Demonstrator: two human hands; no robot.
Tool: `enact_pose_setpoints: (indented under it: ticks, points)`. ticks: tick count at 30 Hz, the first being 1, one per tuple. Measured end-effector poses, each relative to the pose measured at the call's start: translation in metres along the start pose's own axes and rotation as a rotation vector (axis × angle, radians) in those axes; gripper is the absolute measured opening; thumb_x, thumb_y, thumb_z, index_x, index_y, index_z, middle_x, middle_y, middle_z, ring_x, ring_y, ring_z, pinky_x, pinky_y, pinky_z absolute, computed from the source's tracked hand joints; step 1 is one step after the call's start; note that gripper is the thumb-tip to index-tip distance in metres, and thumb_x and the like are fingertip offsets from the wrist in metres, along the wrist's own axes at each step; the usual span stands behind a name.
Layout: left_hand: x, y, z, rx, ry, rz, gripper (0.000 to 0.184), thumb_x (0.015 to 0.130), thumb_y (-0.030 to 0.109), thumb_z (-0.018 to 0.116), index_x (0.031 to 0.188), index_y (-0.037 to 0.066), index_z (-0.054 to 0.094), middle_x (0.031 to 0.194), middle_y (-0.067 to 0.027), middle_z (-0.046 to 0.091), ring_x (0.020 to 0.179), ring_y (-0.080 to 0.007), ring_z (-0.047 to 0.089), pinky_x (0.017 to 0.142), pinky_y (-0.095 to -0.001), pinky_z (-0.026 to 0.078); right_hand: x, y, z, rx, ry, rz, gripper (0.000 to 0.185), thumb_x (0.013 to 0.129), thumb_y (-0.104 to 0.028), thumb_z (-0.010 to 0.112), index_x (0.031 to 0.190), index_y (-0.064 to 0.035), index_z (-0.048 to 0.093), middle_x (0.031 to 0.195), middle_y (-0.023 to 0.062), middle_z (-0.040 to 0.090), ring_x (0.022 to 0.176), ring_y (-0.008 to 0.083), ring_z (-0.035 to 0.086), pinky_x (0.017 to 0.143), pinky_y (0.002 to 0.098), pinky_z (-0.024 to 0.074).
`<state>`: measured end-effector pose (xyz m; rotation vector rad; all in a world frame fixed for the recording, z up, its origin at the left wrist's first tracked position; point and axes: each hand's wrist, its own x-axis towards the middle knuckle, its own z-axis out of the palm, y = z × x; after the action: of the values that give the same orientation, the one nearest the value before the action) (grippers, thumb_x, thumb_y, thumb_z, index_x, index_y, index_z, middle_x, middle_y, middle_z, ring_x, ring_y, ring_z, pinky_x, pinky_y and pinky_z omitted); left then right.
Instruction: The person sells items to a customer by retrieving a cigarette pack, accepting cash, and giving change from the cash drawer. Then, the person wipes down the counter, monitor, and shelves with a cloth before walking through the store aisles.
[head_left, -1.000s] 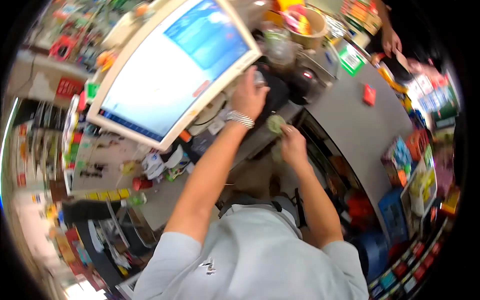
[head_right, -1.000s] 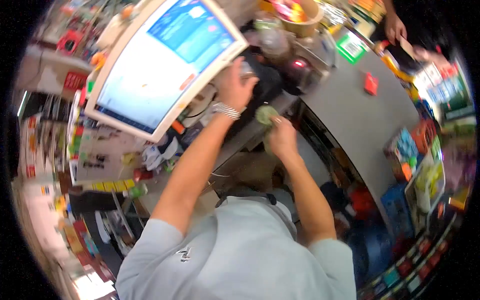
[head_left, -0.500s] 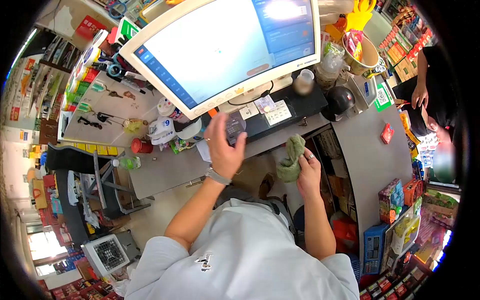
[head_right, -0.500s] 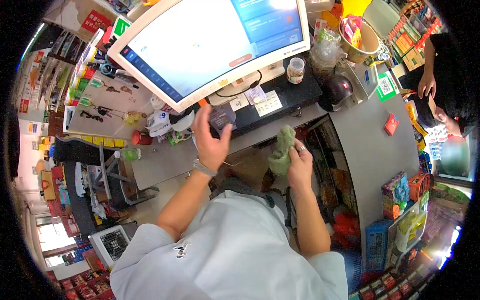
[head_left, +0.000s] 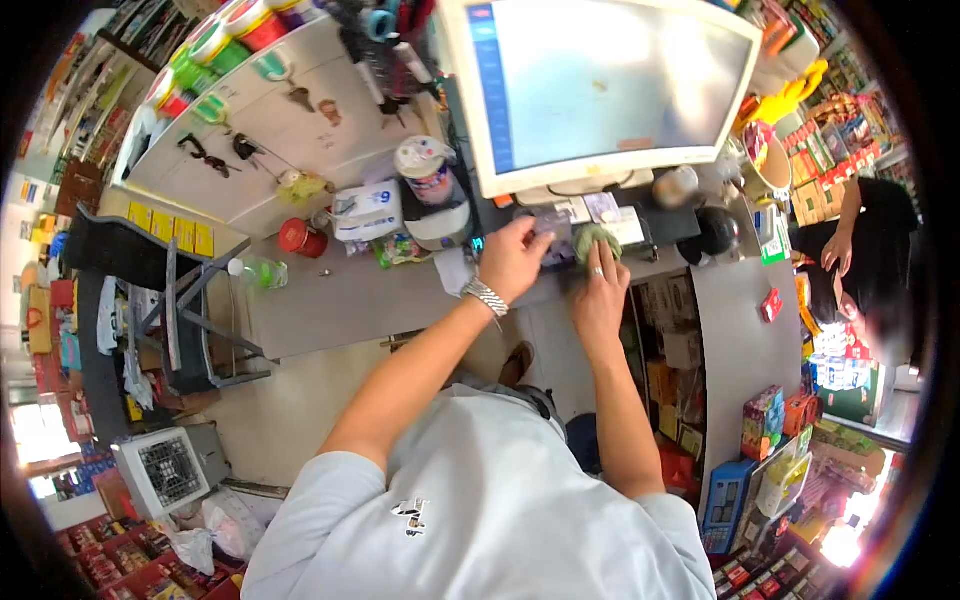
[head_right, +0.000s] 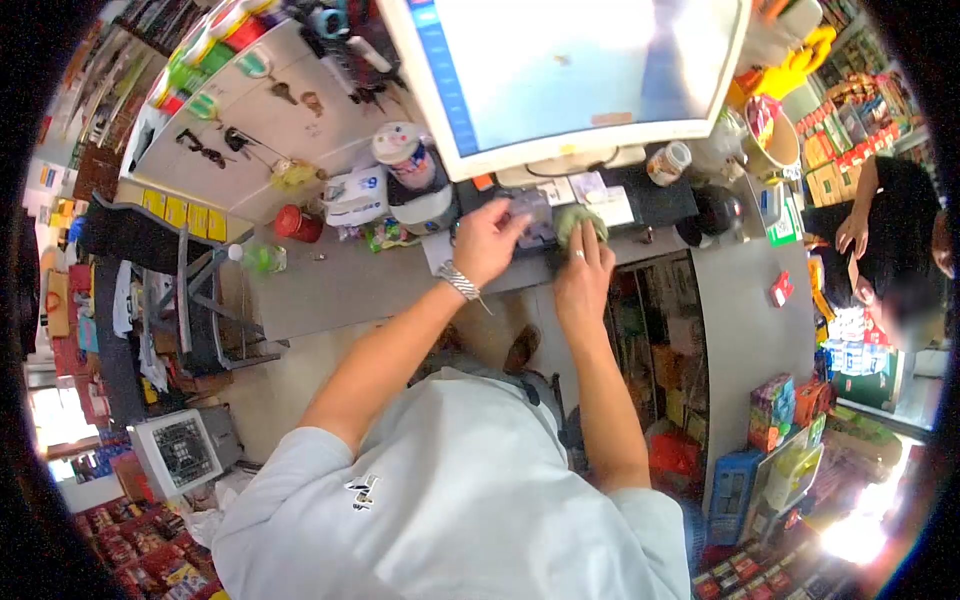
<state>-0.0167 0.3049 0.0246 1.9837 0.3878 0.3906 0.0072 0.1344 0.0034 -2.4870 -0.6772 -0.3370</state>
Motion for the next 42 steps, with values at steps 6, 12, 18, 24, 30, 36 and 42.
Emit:
enact_pose_setpoints:
  ticks: [6,12,18,24,30,36,42]
  points:
    - [-0.001,-0.008,-0.002,0.002,0.008,0.102,0.025,0.085,0.025,0.072,0.09,0.003,0.063,0.074,-0.02,0.065,0.066,-0.0365,0.065,0.059,-0.0416,0.051,-0.083,-0.019,0.005,0.224,-0.419,0.28,0.039,0.089,0.004,0.052,0.127,0.002,0.056,0.117,0.0186,0.065,0.092,0.036,0.064,0.089,0.0409,0.0502]
    - [-0.016,-0.015,-0.042,-0.291,-0.079,0.103,0.045,0.087,0.027,0.072,0.122,0.0,0.062,0.101,-0.0135,0.073,0.086,-0.0191,0.071,0.075,-0.0317,0.056,-0.067,-0.104,0.001,1.214,-0.282,0.908,0.032,0.097,-0.001,0.047,0.127,0.0054,0.055,0.117,0.0121,0.063,0.105,0.0195,0.062,0.092,0.0344,0.0497]
    - [-0.088,-0.053,-0.136,-0.835,-0.402,-0.084,0.055,0.092,0.023,0.068,0.137,-0.001,0.047,0.125,-0.0085,0.06,0.113,-0.0149,0.057,0.099,-0.0324,0.045,-0.028,-0.168,-0.003,1.816,-0.227,0.798,0.031,0.097,0.0,0.045,0.127,0.0045,0.049,0.124,0.0149,0.058,0.114,0.0252,0.058,0.101,0.0387,0.0467]
    - [-0.129,-0.099,-0.183,-0.959,-0.651,-0.436,0.057,0.091,0.026,0.07,0.136,-0.001,0.047,0.126,-0.0098,0.058,0.117,-0.0182,0.055,0.101,-0.0331,0.043,-0.021,-0.195,0.018,1.967,-0.305,0.823,0.038,0.096,-0.004,0.047,0.133,0.001,0.043,0.13,0.0158,0.055,0.12,0.0284,0.056,0.107,0.0443,0.0416]
    - [-0.156,-0.113,-0.227,-1.273,-0.54,-0.608,0.043,0.096,0.025,0.062,0.129,-0.001,0.053,0.117,-0.0083,0.064,0.106,-0.0167,0.062,0.093,-0.0323,0.05,-0.028,-0.224,0.029,2.194,-0.622,0.889,0.048,0.093,-0.012,0.057,0.136,-0.0035,0.039,0.134,0.0142,0.053,0.124,0.0295,0.052,0.107,0.0468,0.041]
    - [-0.201,-0.116,-0.236,-1.055,-0.05,-0.735,0.036,0.091,0.004,0.06,0.126,-0.001,0.052,0.119,-0.0086,0.061,0.108,-0.0181,0.06,0.094,-0.0338,0.049,-0.063,-0.229,0.048,0.697,-0.884,0.108,0.042,0.087,-0.009,0.063,0.127,-0.0021,0.053,0.112,0.0119,0.067,0.1,0.026,0.065,0.086,0.0353,0.0513]
    - [-0.244,-0.121,-0.212,-0.927,0.036,-0.752,0.031,0.091,0.002,0.06,0.122,-0.001,0.054,0.114,-0.0105,0.064,0.104,-0.0175,0.061,0.095,-0.0343,0.049,-0.111,-0.154,0.051,1.222,-0.871,0.801,0.037,0.086,-0.003,0.061,0.123,-0.0002,0.056,0.106,0.0119,0.069,0.095,0.0225,0.067,0.081,0.0319,0.0533]
